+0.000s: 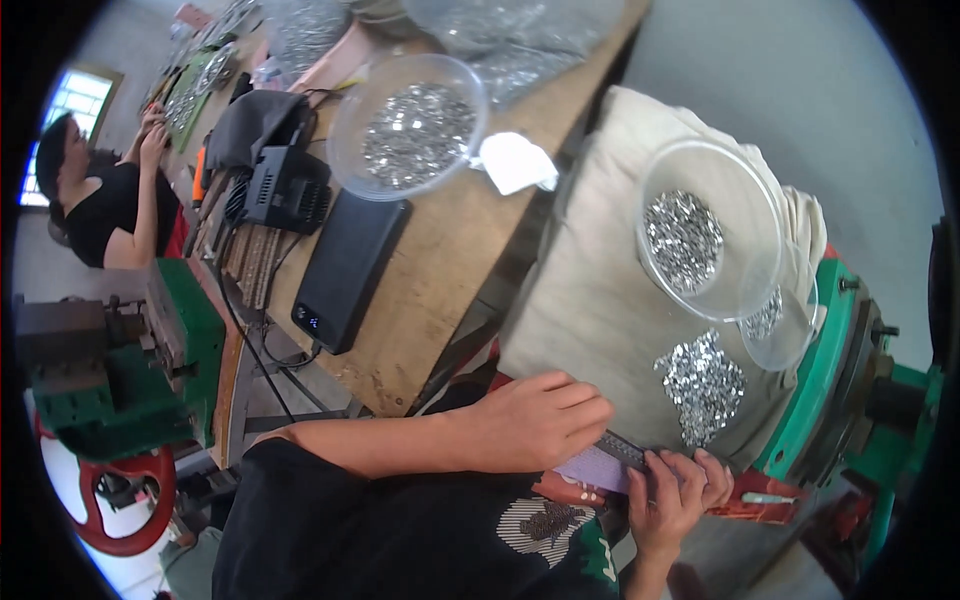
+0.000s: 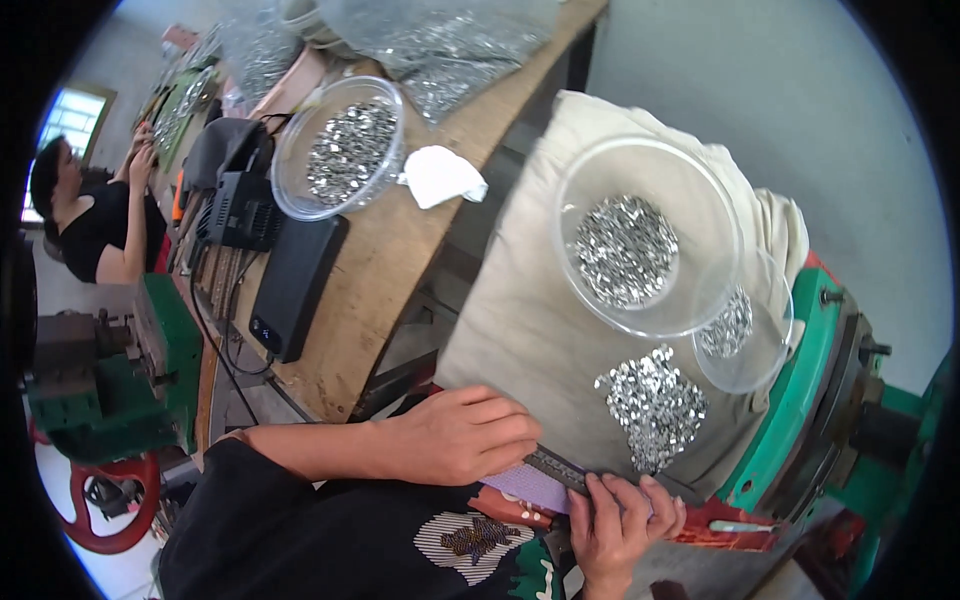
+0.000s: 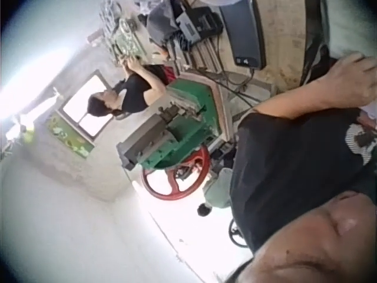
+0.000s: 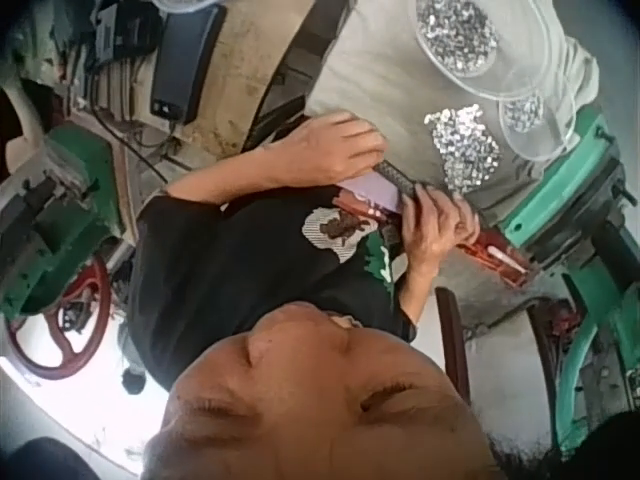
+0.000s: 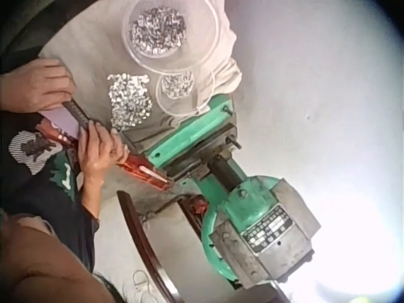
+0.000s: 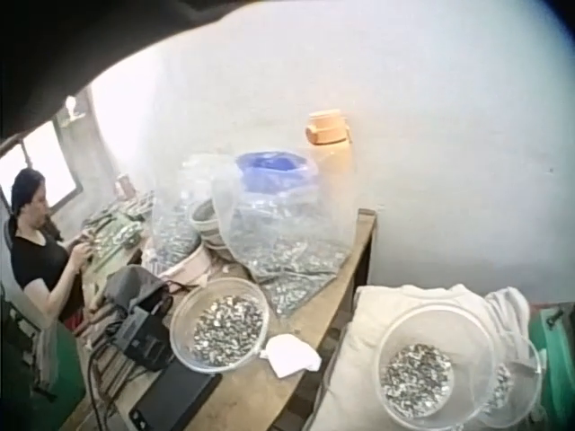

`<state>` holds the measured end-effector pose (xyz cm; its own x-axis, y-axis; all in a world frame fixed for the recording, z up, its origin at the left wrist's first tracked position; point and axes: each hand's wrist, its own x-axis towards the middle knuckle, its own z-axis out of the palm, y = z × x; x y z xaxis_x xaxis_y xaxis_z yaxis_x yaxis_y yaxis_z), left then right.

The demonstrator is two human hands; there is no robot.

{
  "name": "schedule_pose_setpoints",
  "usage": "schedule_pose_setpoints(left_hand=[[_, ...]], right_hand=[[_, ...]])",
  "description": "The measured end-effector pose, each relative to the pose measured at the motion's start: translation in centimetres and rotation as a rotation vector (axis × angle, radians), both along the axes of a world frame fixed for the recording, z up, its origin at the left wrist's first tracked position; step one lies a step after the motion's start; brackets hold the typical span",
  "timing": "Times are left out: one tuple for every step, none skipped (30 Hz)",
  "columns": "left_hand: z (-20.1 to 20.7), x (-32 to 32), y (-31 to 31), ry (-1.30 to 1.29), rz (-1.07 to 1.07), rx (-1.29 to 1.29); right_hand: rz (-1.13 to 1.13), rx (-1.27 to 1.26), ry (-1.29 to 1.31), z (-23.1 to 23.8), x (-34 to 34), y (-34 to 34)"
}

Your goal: The person manually arranges and fixes small metal decorative studs onto a strip of fabric at a workstation.

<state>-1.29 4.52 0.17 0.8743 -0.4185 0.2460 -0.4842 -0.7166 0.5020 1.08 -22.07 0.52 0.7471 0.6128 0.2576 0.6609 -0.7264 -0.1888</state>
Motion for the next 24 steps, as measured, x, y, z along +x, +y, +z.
schedule_pose_setpoints(left_hand=[[0.2, 0.2, 0.2, -0.016, 0.004, -0.004], [0.4, 0.4, 0.3, -0.033, 0.004, 0.027], [0.7, 0.4, 0.5, -0.044, 0.012, 0.029], [0.7, 1.0, 0.5, -0.014, -0.007, 0.073], [0.6, 1.6, 0.4, 0.013, -0.030, 0.115], [0.4, 1.7, 0.5, -0.015, -0.049, 0.102], [0.0, 1.5, 0.5, -0.025, -0.003, 0.061], [-0.2, 1.1, 0.6, -0.031, 0.038, 0.014], [0.0, 1.1, 0.7, -0.059, -0.001, -0.011], [0.3, 1.2, 0.8, 0.012, 0.027, -0.024], [0.9, 1.2, 1.1, 0.086, 0.064, -0.025], [1.4, 1.3, 1.2, 0.062, 0.027, -0.039], [1.9, 1.3, 1.3, 0.090, 0.023, -0.030], [2.5, 1.4, 1.4, 0.119, 0.021, -0.018], [3.2, 1.6, 1.7, 0.096, 0.000, -0.026], [3.8, 1.9, 1.8, 0.104, -0.013, -0.015], [4.2, 2.2, 2.0, 0.113, -0.023, -0.003], [4.6, 2.5, 2.1, 0.095, -0.034, -0.005], [4.8, 2.7, 2.2, 0.076, -0.020, 0.000], [5.1, 2.9, 2.3, 0.058, -0.003, 0.006], [5.2, 3.0, 2.4, 0.043, -0.010, 0.005], [5.2, 3.2, 2.5, 0.039, -0.003, 0.001], [5.1, 3.3, 2.5, 0.036, -0.001, -0.005], [5.2, 3.3, 2.6, 0.042, 0.000, -0.011]], right_hand=[[-0.007, 0.011, -0.023, 0.2, 0.3, 0.3], [-0.005, 0.006, -0.037, 0.4, 0.6, 0.6], [0.003, 0.008, -0.048, 0.6, 0.9, 0.9], [-0.003, -0.009, -0.025, 0.5, 1.2, 1.1], [-0.015, -0.029, -0.005, 0.6, 1.5, 1.2], [-0.013, -0.001, 0.046, 0.9, 1.7, 1.3], [-0.009, 0.013, 0.117, 1.4, 2.3, 1.5], [0.018, 0.050, 0.196, 1.8, 2.9, 1.6], [0.039, 0.086, 0.274, 2.3, 3.6, 1.8], [0.057, 0.130, 0.298, 3.2, 4.5, 2.0], [0.019, 0.117, 0.270, 3.8, 5.2, 2.0], [0.014, 0.185, 0.279, 4.4, 5.8, 1.9], [0.021, 0.258, 0.287, 5.0, 6.5, 2.0], [0.024, 0.278, 0.213, 6.0, 7.5, 2.4], [0.006, 0.271, 0.188, 6.6, 8.3, 2.8], [-0.013, 0.310, 0.156, 6.9, 9.2, 3.1], [-0.029, 0.349, 0.125, 7.3, 10.2, 3.6], [-0.016, 0.358, 0.101, 7.6, 11.3, 4.3], [-0.022, 0.356, 0.082, 7.9, 12.4, 5.0], [0.029, 0.323, 0.068, 8.1, 13.4, 5.7], [0.078, 0.289, 0.055, 8.3, 14.5, 6.1], [0.067, 0.284, 0.039, 8.3, 15.5, 6.1], [0.012, 0.236, -0.002, 8.2, 16.4, 5.8], [-0.044, 0.187, -0.041, 8.0, 17.2, 5.4]])
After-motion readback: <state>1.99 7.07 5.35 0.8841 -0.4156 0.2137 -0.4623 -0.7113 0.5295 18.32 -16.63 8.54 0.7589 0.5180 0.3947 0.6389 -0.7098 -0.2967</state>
